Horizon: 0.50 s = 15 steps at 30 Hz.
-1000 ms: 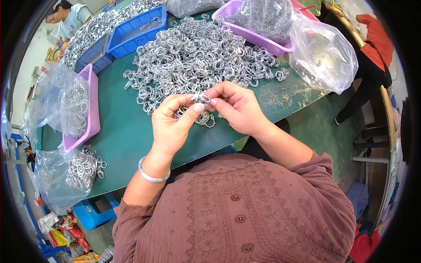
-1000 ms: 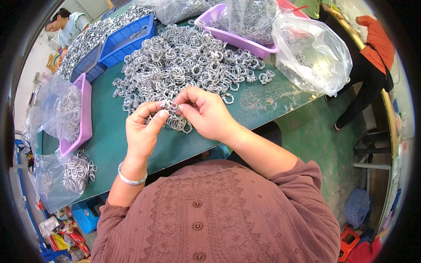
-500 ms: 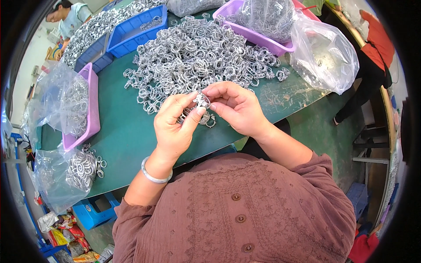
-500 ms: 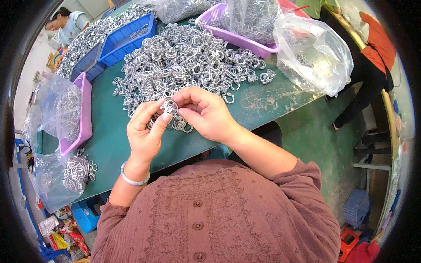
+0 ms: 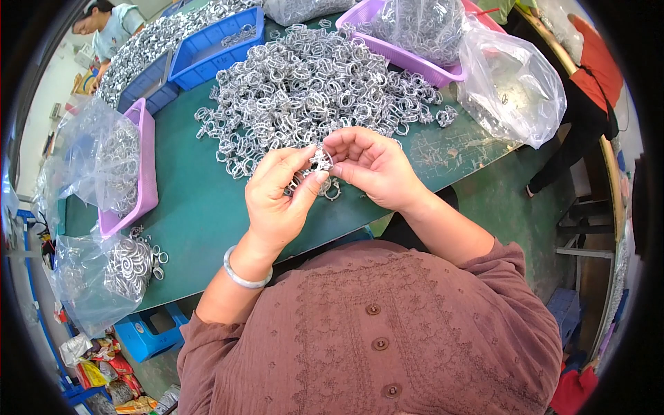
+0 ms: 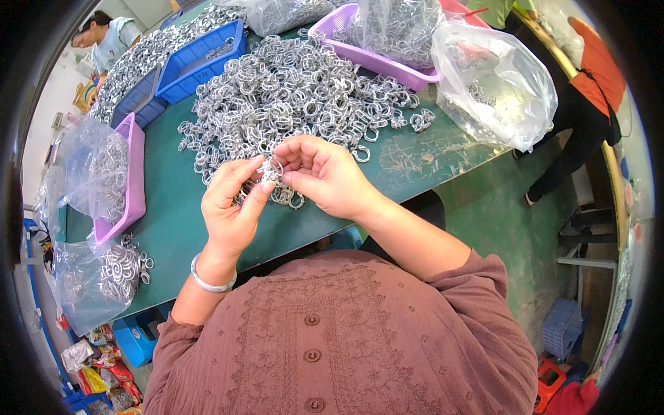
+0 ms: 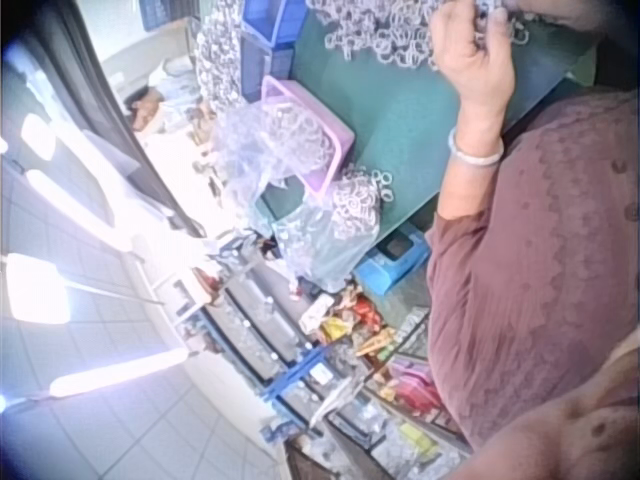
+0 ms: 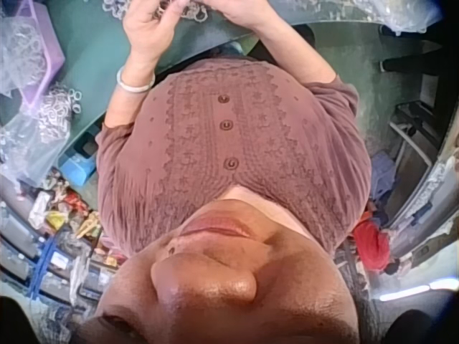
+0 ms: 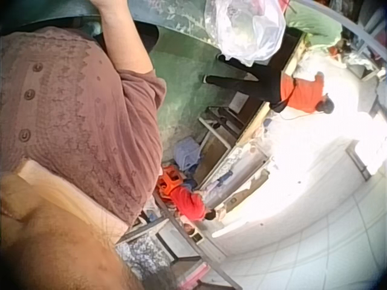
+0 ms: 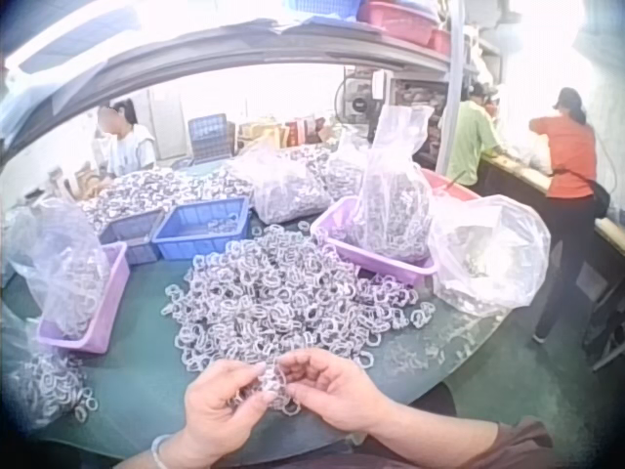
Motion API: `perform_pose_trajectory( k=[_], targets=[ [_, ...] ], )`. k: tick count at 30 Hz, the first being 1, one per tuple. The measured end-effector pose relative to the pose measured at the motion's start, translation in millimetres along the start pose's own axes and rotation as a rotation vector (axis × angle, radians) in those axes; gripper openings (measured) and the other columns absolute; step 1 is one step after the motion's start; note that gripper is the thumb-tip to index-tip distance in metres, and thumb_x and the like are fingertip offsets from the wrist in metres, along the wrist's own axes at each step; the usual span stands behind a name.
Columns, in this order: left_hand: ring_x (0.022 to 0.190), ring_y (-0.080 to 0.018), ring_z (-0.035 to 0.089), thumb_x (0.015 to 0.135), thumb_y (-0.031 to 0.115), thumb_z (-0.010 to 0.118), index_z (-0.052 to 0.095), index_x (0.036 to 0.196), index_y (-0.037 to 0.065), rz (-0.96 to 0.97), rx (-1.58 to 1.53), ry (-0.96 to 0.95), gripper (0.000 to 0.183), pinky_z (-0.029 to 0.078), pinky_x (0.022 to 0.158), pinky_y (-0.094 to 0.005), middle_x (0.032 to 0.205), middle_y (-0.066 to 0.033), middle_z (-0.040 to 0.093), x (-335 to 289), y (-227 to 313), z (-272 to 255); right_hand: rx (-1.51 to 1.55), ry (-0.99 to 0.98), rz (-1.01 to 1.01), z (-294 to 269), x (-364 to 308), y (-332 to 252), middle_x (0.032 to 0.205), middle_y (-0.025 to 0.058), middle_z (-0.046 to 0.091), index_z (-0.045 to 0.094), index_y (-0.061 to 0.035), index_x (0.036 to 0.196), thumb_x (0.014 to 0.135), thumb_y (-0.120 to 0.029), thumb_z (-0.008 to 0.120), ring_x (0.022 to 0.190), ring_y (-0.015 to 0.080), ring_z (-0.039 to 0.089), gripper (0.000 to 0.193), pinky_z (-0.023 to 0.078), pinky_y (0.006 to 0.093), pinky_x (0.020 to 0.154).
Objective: The person picks up metal ring clips from a pile on the table and interlocks them together by hand.
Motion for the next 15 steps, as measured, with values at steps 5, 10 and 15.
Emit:
perform_pose_trajectory(
  k=[5,10,15],
  targets=[
    [0.069,-0.0138,0.054,0.067,0.000,0.067,0.060,0.097,0.001,0.008,0.003,0.000,0.031,0.044,0.061,-0.0230,0.083,-0.0082,0.058,-1.2,-1.3,-0.6,0.014,0.001,-0.015,-1.6,-0.3,3.3,0.095,0.0058,0.055,0.049,0.0014,0.104,0.077,0.006,0.052,0.088,0.0111,0.053,0.028,0.043,0.0249,0.081],
    [0.069,-0.0138,0.054,0.067,0.000,0.067,0.060,0.097,0.001,-0.020,-0.006,-0.002,0.030,0.045,0.061,-0.0231,0.084,-0.0084,0.058,-2.2,-2.4,-2.1,-0.006,0.027,-0.046,-3.0,-0.7,3.8,0.095,0.0057,0.055,0.049,0.0014,0.106,0.078,0.006,0.053,0.088,0.0110,0.053,0.029,0.044,0.0248,0.081],
    [0.069,-0.0136,0.055,0.067,-0.001,0.067,0.060,0.097,0.001,-0.005,0.001,0.001,0.031,0.045,0.061,-0.0231,0.084,-0.0085,0.058,-4.2,-5.3,-3.9,-0.037,0.039,-0.078,-0.3,-1.9,0.3,0.096,0.0059,0.055,0.048,0.0015,0.107,0.078,0.005,0.054,0.088,0.0107,0.053,0.029,0.045,0.0238,0.080]
  ],
)
Point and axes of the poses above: each hand's wrist, its own x-axis towards the middle knuckle, its own z-axis out of the palm, y = z × x, the point moved 1 cm from there along x, towards the middle knuckle
